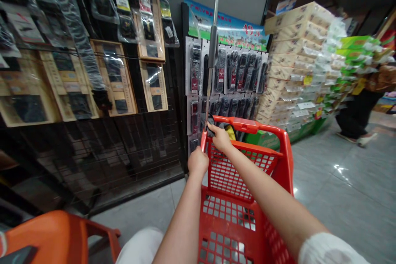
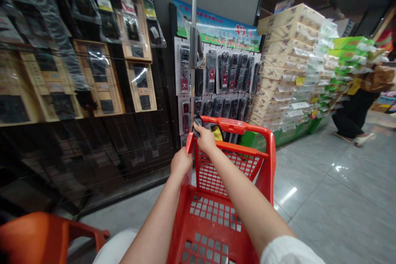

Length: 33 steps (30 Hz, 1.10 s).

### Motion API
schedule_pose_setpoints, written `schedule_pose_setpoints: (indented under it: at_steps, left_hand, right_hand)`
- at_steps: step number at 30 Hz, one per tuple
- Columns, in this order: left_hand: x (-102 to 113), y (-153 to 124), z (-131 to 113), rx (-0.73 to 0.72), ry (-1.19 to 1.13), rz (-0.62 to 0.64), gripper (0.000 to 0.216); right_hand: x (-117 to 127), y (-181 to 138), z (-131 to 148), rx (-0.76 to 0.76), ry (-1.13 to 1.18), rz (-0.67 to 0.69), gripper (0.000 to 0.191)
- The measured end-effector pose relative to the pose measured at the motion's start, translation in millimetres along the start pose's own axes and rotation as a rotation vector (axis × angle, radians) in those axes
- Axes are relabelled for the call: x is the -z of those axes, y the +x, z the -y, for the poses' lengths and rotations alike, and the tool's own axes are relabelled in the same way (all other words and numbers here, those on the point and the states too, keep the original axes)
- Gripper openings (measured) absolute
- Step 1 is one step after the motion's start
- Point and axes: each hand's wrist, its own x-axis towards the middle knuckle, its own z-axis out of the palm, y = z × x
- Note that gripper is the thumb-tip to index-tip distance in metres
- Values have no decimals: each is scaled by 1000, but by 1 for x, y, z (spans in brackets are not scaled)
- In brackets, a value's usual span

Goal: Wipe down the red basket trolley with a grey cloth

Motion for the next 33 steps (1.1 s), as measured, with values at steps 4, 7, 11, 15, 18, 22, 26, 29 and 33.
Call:
schedule_pose_setpoints:
  at_steps: [4,7,11,15,18,22,26,29,33]
  left_hand:
    - [0,-1,1,-3,-20,-7,28]
    - [-1,-2,1,-2,-25,-11,28]
    - [-1,-4,2,-4,-27,-10,30]
    - [0,-5,0,1,-26,-3,31]
    - [0,-6,-1,3,-27,5,30]
    - [1,-8,0,13,-38,7,32]
    - [3,-9,1,-27,-53,-35,46]
    - [-1,-7,3,-145,-113,-71,71]
    - [-8,-1,10,-222,-257,-76,76]
  right_hand:
    - [8,-26,6,62,-83,50,69]
    - [13,-41,17,127,-211,81,67]
    - [20,-49,31,210,-370,166,55]
    - [29,-43,38,277,-467,239,46]
    - [26,-39,40,158,-495,129,47]
    - [18,-43,32,217,-382,140,50]
    - [27,-33,16,248,-70,178,56]
    - [45,-9,14,80,186,-77,58]
    - [83,29,37,-25,329,-511,62]
